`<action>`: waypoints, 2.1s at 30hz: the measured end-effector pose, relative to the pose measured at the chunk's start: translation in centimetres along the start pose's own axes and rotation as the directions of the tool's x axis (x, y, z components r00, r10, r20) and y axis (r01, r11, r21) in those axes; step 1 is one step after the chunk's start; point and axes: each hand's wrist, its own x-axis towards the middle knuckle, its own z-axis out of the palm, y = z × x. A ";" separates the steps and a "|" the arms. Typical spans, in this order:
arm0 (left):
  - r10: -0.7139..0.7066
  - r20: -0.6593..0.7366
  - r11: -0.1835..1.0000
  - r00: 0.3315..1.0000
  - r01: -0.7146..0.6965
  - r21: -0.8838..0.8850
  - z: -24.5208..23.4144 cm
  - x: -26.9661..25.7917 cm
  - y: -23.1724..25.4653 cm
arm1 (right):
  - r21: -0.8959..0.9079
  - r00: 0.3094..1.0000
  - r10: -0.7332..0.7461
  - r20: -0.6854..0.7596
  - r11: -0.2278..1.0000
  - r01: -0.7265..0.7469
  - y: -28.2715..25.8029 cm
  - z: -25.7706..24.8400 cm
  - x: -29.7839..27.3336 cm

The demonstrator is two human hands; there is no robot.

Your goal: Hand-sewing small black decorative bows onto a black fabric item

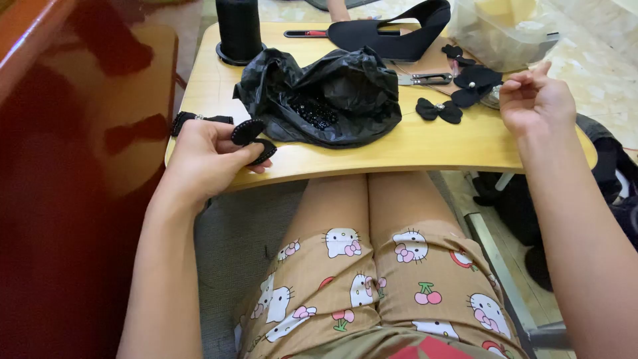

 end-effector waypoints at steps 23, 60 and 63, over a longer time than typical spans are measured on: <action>0.105 0.076 0.987 0.992 -0.113 0.113 0.7 1.4 -1.0 | -0.697 0.864 0.175 0.473 0.675 0.244 8.6 7.5 -17.1; -0.012 0.231 0.850 0.973 0.131 -0.509 13.4 -2.5 3.4 | -0.810 0.872 0.208 0.443 0.511 0.290 10.7 5.5 -27.8; 0.084 0.214 0.848 0.973 0.043 -0.528 13.5 -2.0 2.6 | -0.779 0.870 0.180 0.459 0.552 0.297 10.6 4.5 -27.9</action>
